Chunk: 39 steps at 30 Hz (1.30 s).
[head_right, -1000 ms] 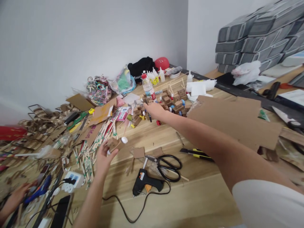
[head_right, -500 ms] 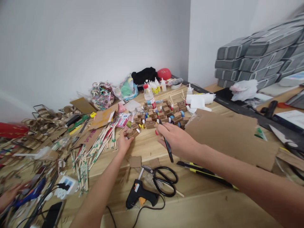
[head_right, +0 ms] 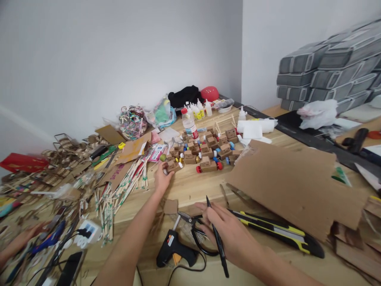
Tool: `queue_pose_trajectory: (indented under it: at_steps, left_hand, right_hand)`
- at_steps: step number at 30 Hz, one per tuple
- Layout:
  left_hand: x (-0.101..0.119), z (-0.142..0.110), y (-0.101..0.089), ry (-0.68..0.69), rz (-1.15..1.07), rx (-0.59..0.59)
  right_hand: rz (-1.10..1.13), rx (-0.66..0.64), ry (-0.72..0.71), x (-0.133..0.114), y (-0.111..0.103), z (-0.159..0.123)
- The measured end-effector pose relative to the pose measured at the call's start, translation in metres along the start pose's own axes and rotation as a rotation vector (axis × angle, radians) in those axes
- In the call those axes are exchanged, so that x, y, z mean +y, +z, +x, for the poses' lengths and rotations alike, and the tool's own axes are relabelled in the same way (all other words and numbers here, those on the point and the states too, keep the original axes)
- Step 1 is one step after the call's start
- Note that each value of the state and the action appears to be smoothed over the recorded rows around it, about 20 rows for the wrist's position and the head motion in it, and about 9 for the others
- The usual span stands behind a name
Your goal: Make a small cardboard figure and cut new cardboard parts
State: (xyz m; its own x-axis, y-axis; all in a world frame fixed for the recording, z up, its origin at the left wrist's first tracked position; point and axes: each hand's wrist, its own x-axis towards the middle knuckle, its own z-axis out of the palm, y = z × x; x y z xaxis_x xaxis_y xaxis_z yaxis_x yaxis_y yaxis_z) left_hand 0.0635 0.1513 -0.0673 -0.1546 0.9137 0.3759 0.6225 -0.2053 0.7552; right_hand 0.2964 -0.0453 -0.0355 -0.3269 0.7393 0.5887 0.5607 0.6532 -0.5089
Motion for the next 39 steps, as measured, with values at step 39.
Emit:
queue_pose_trajectory:
  at_steps: [39]
  left_hand:
    - [-0.033, 0.086, -0.113, -0.52, -0.469, 0.181]
  right_hand:
    - [-0.041, -0.006, 0.02, 0.039, 0.002, -0.04]
